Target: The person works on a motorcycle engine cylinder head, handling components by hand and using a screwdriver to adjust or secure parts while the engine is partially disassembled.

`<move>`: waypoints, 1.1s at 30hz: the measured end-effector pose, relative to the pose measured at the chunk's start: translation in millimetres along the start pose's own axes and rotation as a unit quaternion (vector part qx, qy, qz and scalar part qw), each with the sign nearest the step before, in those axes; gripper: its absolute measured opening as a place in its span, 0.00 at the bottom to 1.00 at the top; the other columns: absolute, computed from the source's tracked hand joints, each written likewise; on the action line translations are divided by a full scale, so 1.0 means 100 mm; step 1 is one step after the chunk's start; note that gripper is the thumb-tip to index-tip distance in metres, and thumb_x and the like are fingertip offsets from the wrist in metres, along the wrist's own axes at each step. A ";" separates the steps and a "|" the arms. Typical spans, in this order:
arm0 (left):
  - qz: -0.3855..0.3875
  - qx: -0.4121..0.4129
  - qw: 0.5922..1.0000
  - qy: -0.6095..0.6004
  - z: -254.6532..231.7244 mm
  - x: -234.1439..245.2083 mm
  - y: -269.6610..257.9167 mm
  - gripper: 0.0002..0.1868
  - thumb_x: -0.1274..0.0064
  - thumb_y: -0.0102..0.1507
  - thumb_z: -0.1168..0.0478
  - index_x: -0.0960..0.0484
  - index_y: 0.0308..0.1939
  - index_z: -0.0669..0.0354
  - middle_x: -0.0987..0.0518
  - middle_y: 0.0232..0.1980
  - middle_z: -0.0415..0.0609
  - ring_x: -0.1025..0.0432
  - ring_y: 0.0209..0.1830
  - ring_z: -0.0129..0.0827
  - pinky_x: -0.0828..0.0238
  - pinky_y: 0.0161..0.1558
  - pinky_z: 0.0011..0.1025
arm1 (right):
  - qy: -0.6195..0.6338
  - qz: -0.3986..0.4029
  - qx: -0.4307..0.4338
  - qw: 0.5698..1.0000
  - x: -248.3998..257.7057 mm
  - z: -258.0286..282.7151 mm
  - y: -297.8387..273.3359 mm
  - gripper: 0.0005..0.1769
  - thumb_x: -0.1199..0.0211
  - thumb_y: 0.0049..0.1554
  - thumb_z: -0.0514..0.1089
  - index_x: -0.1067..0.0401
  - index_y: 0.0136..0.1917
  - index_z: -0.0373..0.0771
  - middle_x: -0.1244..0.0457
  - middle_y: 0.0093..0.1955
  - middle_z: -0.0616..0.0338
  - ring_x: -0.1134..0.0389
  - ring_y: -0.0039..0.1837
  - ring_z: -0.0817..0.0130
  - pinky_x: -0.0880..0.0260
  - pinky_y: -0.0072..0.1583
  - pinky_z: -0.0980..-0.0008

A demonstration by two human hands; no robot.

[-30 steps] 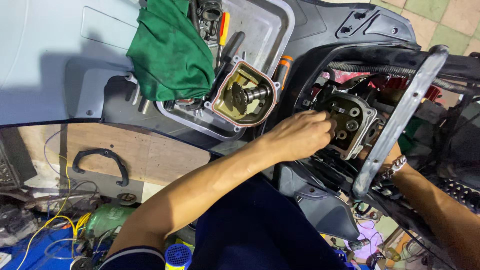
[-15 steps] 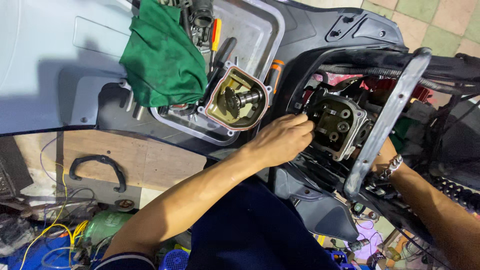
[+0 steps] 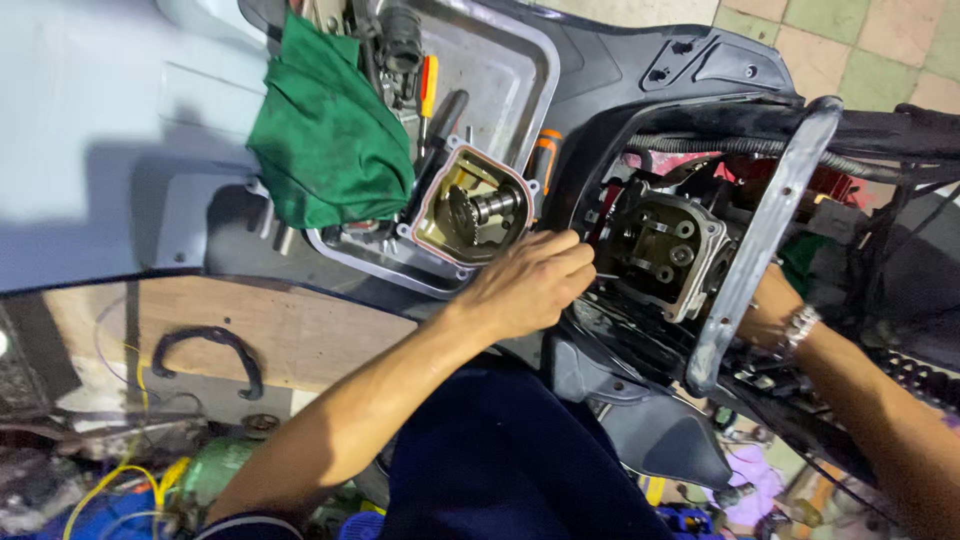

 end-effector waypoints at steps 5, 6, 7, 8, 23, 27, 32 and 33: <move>-0.025 0.003 1.000 -0.013 -0.04 0.07 0.06 0.02 0.48 0.55 0.70 0.24 0.32 0.62 0.29 0.39 0.47 0.30 0.46 0.39 0.30 0.49 0.37 | 0.108 -0.199 0.050 0.973 1.50 1.06 -0.98 0.38 0.30 0.43 0.47 0.31 0.67 0.34 0.35 0.63 0.40 0.35 0.65 0.44 0.34 0.67 0.52; -0.022 -0.004 1.000 -0.015 -0.05 0.06 0.08 0.02 0.48 0.55 0.70 0.24 0.32 0.62 0.29 0.39 0.47 0.30 0.46 0.39 0.30 0.49 0.37 | 0.127 -0.245 -0.001 0.961 1.77 1.20 -1.19 0.48 0.32 0.42 0.46 0.36 0.75 0.31 0.36 0.64 0.39 0.35 0.65 0.44 0.34 0.67 0.50; -0.012 -0.001 1.000 -0.012 -0.05 0.04 0.10 0.03 0.48 0.55 0.70 0.24 0.31 0.62 0.29 0.39 0.47 0.30 0.45 0.40 0.30 0.48 0.38 | 0.129 -0.249 -0.008 0.960 2.00 1.38 -1.32 0.48 0.32 0.42 0.46 0.36 0.75 0.31 0.36 0.64 0.39 0.35 0.65 0.44 0.34 0.67 0.50; -0.002 0.004 1.000 -0.006 -0.04 0.05 0.10 0.03 0.48 0.54 0.70 0.25 0.31 0.62 0.29 0.38 0.48 0.30 0.44 0.41 0.30 0.47 0.38 | 0.108 -0.294 0.048 0.948 2.24 1.62 -1.42 0.49 0.33 0.42 0.49 0.38 0.74 0.31 0.38 0.67 0.39 0.38 0.69 0.44 0.37 0.70 0.49; -0.019 -0.009 1.000 -0.017 -0.05 0.09 0.08 0.04 0.48 0.55 0.70 0.24 0.34 0.62 0.29 0.39 0.48 0.30 0.45 0.40 0.29 0.48 0.38 | -0.284 -0.067 0.031 0.956 2.17 2.61 -0.52 0.70 0.23 0.33 0.68 0.47 0.76 0.31 0.50 0.76 0.44 0.45 0.70 0.54 0.38 0.64 0.58; -0.003 -0.001 1.000 -0.012 -0.03 0.07 0.11 0.03 0.47 0.55 0.70 0.24 0.32 0.62 0.29 0.38 0.47 0.30 0.45 0.40 0.30 0.46 0.38 | -0.305 -0.042 0.026 0.951 2.16 2.58 -0.51 0.69 0.21 0.32 0.70 0.43 0.73 0.28 0.48 0.74 0.46 0.44 0.69 0.55 0.36 0.62 0.58; 0.001 -0.008 1.000 -0.005 -0.04 0.05 0.12 0.02 0.48 0.55 0.69 0.24 0.31 0.62 0.29 0.39 0.48 0.30 0.45 0.40 0.29 0.49 0.37 | -0.293 -0.073 0.041 0.953 2.14 2.55 -0.46 0.71 0.20 0.28 0.70 0.43 0.74 0.31 0.47 0.73 0.49 0.45 0.69 0.57 0.36 0.63 0.59; 0.003 -0.011 1.000 -0.006 -0.05 0.04 0.12 0.02 0.48 0.55 0.69 0.24 0.31 0.62 0.29 0.39 0.48 0.30 0.45 0.40 0.29 0.49 0.37 | -0.291 -0.084 0.037 0.952 2.15 2.53 -0.46 0.73 0.20 0.26 0.71 0.43 0.74 0.30 0.47 0.73 0.49 0.45 0.69 0.57 0.36 0.63 0.58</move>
Point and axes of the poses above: each hand's wrist, its own y-axis towards the middle knuckle, its own x-axis out of the back of the hand, z = x × y, the point moved 6 cm from there along y, towards the middle knuckle
